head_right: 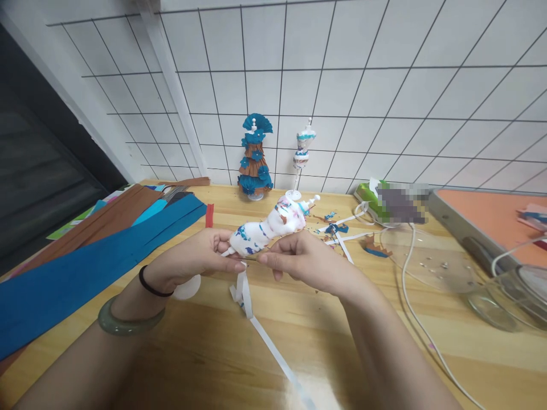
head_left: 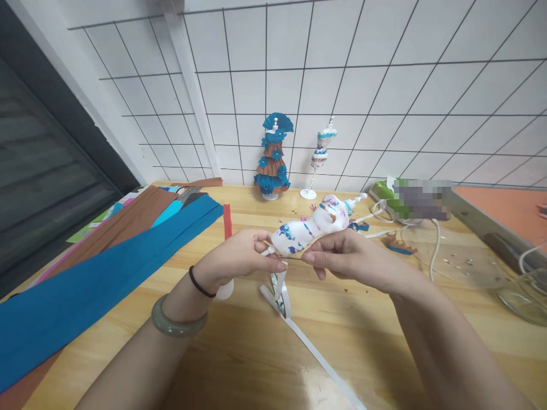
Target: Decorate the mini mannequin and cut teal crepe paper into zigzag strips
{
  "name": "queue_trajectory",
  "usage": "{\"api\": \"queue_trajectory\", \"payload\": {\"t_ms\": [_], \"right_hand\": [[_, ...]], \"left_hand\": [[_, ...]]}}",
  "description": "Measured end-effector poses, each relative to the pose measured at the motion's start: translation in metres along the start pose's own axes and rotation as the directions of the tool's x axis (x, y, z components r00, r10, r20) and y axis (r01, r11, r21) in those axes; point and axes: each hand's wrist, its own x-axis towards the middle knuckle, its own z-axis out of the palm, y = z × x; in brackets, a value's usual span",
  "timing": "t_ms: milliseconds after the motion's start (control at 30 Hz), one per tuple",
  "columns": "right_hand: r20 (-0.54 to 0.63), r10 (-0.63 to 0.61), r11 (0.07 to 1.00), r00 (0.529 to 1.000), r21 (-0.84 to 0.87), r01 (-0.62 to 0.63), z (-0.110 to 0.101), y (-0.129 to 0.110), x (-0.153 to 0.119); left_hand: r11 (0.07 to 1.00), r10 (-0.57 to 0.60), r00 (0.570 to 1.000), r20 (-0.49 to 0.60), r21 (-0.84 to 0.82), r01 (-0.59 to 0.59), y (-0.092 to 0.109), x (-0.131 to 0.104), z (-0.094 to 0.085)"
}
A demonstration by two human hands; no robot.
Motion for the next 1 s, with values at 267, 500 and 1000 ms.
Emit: {"api": "queue_trajectory", "payload": {"t_ms": [267, 500, 1000], "right_hand": [[0.023, 0.004, 1.0, 1.0, 0.011, -0.004, 0.0002, 0.0011, 0.0024], [0.017, -0.039, 0.999, 0.999, 0.026, 0.039, 0.0002, 0.0029, 0.0026], [0.045, -0.051, 0.998, 0.998, 0.025, 0.05, -0.0018, 0.0048, 0.0047]], "left_hand": [[1.0, -0.003, 0.999, 0.04, -0.016, 0.004, -0.001, 0.0012, 0.0025], [0.998, 0.0, 0.999, 0.053, -0.058, 0.003, 0.0007, 0.0004, 0.0043], [0.999, -0.008, 0.998, 0.056, -0.04, 0.01, -0.0026, 0.0034, 0.0056]]}}
